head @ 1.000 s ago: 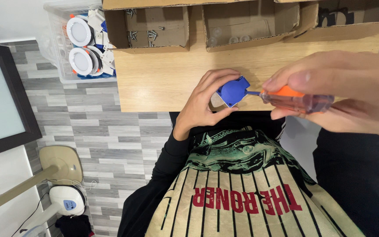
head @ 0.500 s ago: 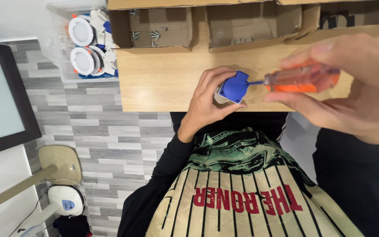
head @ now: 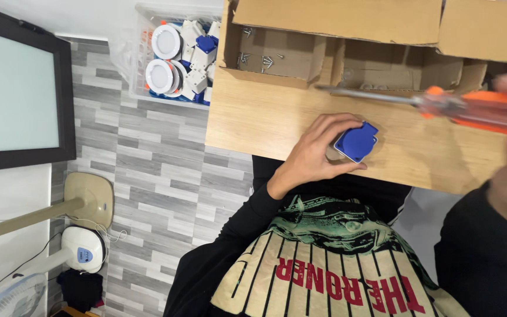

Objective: The person assembles a blue and white electrical component by securing it with screws using an orange screwdriver. They retrieve screws from a cardboard box, tighten them into the component, and then place the finished assembly into a larger box.

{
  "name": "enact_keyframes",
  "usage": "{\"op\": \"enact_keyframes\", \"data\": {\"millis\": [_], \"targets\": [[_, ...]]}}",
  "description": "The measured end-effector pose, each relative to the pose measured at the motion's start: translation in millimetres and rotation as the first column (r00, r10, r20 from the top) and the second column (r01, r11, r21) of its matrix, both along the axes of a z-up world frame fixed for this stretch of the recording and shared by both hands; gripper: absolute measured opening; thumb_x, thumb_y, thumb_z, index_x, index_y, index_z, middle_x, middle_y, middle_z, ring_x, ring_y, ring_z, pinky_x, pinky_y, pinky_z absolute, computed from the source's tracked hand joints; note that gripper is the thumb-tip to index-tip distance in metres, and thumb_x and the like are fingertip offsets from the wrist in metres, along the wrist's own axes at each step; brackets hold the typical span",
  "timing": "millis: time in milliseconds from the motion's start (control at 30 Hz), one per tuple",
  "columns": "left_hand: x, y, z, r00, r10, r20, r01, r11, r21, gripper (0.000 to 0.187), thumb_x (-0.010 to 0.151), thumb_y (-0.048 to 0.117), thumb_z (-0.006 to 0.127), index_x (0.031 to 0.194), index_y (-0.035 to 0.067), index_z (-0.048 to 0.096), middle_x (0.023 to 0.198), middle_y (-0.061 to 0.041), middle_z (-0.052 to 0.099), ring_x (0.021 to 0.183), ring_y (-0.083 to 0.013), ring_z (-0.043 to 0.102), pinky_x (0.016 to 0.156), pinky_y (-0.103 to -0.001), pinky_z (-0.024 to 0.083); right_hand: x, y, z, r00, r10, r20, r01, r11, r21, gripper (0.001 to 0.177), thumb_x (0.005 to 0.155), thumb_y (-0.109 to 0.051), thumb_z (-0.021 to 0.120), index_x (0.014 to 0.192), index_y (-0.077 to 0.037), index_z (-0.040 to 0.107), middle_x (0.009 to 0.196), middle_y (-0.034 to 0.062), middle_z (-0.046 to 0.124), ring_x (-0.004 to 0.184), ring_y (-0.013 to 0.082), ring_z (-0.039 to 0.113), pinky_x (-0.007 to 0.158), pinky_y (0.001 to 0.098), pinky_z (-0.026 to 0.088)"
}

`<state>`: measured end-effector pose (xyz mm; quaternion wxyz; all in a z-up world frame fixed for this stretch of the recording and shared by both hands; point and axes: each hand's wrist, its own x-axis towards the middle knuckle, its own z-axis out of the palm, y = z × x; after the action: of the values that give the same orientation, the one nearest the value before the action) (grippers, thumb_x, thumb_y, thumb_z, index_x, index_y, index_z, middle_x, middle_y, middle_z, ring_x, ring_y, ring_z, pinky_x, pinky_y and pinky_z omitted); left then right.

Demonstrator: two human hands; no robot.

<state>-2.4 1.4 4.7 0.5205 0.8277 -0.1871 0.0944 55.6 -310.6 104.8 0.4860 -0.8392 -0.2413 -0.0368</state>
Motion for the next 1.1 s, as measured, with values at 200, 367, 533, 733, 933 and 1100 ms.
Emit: {"op": "enact_keyframes", "data": {"millis": [200, 367, 533, 733, 933, 1100], "targets": [[-0.7, 0.4, 5.7, 1.000, -0.006, 0.002, 0.006, 1.000, -0.016, 0.076, 0.090, 0.048, 0.092, 0.149, 0.016, 0.056, 0.150, -0.007, 0.064, 0.142, -0.0261, 0.064, 0.126, -0.042, 0.053, 38.2, 112.5, 23.9, 0.916, 0.236, 0.326, -0.285, 0.952, 0.112, 0.035, 0.122, 0.010, 0.061, 0.145, 0.009, 0.034, 0.139, 0.0492, 0.065, 0.129, 0.0608, 0.073, 0.111, 0.0614, 0.062], [-0.2, 0.6, 8.5, 1.000, -0.011, 0.001, 0.011, 1.000, -0.010, 0.074, 0.091, 0.049, 0.089, 0.148, 0.015, 0.056, 0.149, -0.006, 0.064, 0.141, -0.0260, 0.063, 0.125, -0.042, 0.053, 51.9, 144.2, 7.7, 0.900, 0.366, 0.237, -0.407, 0.901, 0.154, 0.035, 0.115, 0.012, 0.062, 0.138, 0.016, 0.037, 0.139, 0.0489, 0.063, 0.122, 0.0550, 0.074, 0.103, 0.0535, 0.068], [0.1, -0.1, 9.1, 1.000, -0.005, -0.012, 0.005, 1.000, -0.019, 0.074, 0.090, 0.047, 0.091, 0.147, 0.014, 0.058, 0.148, -0.007, 0.065, 0.141, -0.0266, 0.063, 0.126, -0.042, 0.052, 48.8, 148.6, 6.6, 0.913, 0.318, 0.254, -0.340, 0.939, 0.046, 0.042, 0.117, 0.014, 0.064, 0.140, 0.007, 0.030, 0.142, 0.0433, 0.063, 0.130, 0.0510, 0.072, 0.103, 0.0492, 0.066], [0.5, -0.8, 10.3, 1.000, 0.000, -0.007, 0.000, 1.000, -0.018, 0.075, 0.089, 0.046, 0.092, 0.147, 0.013, 0.058, 0.149, -0.007, 0.065, 0.142, -0.0264, 0.063, 0.128, -0.042, 0.051, 48.9, 146.8, 11.8, 0.918, 0.317, 0.239, -0.339, 0.939, 0.053, 0.039, 0.117, 0.011, 0.063, 0.138, 0.008, 0.030, 0.141, 0.0448, 0.063, 0.128, 0.0500, 0.073, 0.103, 0.0479, 0.066], [1.5, -1.7, 9.5, 1.000, -0.001, -0.008, 0.001, 1.000, -0.025, 0.076, 0.087, 0.045, 0.093, 0.147, 0.012, 0.059, 0.149, -0.009, 0.065, 0.142, -0.0271, 0.063, 0.128, -0.042, 0.051, 46.9, 148.2, 9.1, 0.933, 0.283, 0.222, -0.310, 0.945, 0.098, 0.037, 0.117, 0.008, 0.064, 0.137, 0.008, 0.033, 0.139, 0.0397, 0.066, 0.123, 0.0437, 0.074, 0.096, 0.0434, 0.066], [1.3, -1.9, 8.3, 1.000, 0.003, -0.004, -0.003, 1.000, -0.022, 0.076, 0.087, 0.047, 0.092, 0.146, 0.013, 0.059, 0.148, -0.010, 0.064, 0.141, -0.0275, 0.063, 0.128, -0.042, 0.051, 48.6, 144.8, 8.9, 0.925, 0.291, 0.243, -0.323, 0.941, 0.104, 0.036, 0.118, 0.007, 0.062, 0.135, 0.005, 0.030, 0.138, 0.0427, 0.066, 0.124, 0.0476, 0.074, 0.093, 0.0447, 0.066]]}}
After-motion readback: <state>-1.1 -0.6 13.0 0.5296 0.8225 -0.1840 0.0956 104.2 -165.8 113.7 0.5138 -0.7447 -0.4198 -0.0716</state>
